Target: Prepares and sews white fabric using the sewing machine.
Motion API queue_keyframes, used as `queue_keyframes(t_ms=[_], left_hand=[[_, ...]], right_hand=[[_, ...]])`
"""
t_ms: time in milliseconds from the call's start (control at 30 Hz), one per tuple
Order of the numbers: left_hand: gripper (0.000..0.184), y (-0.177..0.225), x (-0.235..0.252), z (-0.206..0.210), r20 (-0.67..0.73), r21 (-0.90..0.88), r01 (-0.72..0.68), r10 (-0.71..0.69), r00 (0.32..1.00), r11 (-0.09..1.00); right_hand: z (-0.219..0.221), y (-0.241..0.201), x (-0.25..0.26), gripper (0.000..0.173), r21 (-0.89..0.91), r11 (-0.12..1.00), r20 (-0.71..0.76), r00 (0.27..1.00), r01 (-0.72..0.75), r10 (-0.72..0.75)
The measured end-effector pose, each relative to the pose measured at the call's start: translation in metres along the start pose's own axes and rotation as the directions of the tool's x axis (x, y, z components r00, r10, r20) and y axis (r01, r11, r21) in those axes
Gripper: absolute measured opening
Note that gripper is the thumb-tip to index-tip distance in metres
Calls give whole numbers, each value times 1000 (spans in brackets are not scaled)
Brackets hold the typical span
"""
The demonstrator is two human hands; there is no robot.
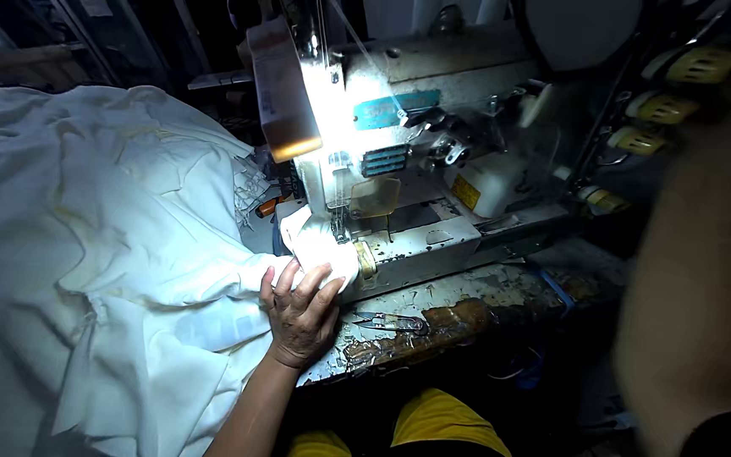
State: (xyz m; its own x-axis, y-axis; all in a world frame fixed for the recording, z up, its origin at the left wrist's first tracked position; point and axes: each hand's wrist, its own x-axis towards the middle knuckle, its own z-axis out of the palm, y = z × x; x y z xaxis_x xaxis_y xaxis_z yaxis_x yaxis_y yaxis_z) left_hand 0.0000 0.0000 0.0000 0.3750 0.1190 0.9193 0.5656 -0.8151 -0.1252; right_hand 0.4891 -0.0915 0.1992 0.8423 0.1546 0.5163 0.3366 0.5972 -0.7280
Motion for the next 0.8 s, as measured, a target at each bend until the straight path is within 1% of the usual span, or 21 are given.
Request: queue_keyframes(t_ms=[33,67,100,133,167,200,267,300,333,367,400,433,467,500,567,633,667,700,733,767,800], left_hand=[[22,-1,0,1,2,4,-9,9,1000,1000],[23,-2,1,1,3,5,-14,14,1000,1000],[23,-2,2,-2,18,1,-5,5,1000,1000],[26,0,5,-7,41,-5,24,-24,999,1000],[29,1,13,-13,63,0,68,-68,996,998],[33,1,24,-21,107,27,114,-116,987,993],[38,-3,54,-41,283,117,169,-196,939,979],[37,-5,71,-47,376,179,160,-218,901,971],[33,-5,85,-50,453,237,124,-223,863,963],[26,-4,98,-48,502,282,89,-226,835,955],[18,-5,107,-41,531,321,59,-232,815,945],[10,-7,113,-31,558,352,46,-249,791,935],[6,-14,118,-20,575,373,49,-272,772,927],[7,-25,122,-8,580,389,77,-308,754,918],[18,-53,134,13,583,420,208,-438,684,883],[26,-82,143,21,551,495,332,-586,594,803],[28,-93,143,16,515,517,373,-628,583,770],[28,-97,138,4,467,495,396,-621,630,774],[27,-94,126,-13,403,434,387,-560,724,813],[28,-85,110,-30,321,379,350,-477,818,856],[29,-73,93,-45,225,354,309,-401,888,883]], right_hand=[[-16,0,-41,35,24,995,59,994,96,-97],[-27,0,-85,31,53,982,104,977,181,-186],[-31,-4,-136,28,48,975,151,963,216,-221],[-31,-11,-189,27,-9,980,209,958,201,-195],[-29,-10,-238,30,-54,978,287,941,202,-179],[-27,-4,-279,33,-83,969,409,895,232,-179],[-19,17,-338,27,-203,901,638,750,384,-176],[-14,24,-355,26,-271,847,743,658,458,-119],[-10,26,-366,39,-332,801,830,558,498,-3],[-5,26,-371,52,-369,777,877,468,510,110],[-1,27,-376,58,-374,756,898,414,537,150],[0,29,-378,57,-358,750,912,381,557,153],[0,29,-377,53,-340,755,924,347,561,158],[0,29,-373,44,-319,772,936,312,549,165],[0,31,-369,30,-265,789,953,275,555,127],[-5,38,-370,28,-200,775,962,270,599,40],[-8,44,-370,30,-165,769,960,278,618,-18],[-11,50,-371,33,-130,771,952,297,623,-80],[-14,54,-372,36,-104,785,937,325,611,-128],[-15,58,-374,39,-91,808,916,367,582,-161],[-15,60,-376,40,-89,841,890,421,534,-174]])
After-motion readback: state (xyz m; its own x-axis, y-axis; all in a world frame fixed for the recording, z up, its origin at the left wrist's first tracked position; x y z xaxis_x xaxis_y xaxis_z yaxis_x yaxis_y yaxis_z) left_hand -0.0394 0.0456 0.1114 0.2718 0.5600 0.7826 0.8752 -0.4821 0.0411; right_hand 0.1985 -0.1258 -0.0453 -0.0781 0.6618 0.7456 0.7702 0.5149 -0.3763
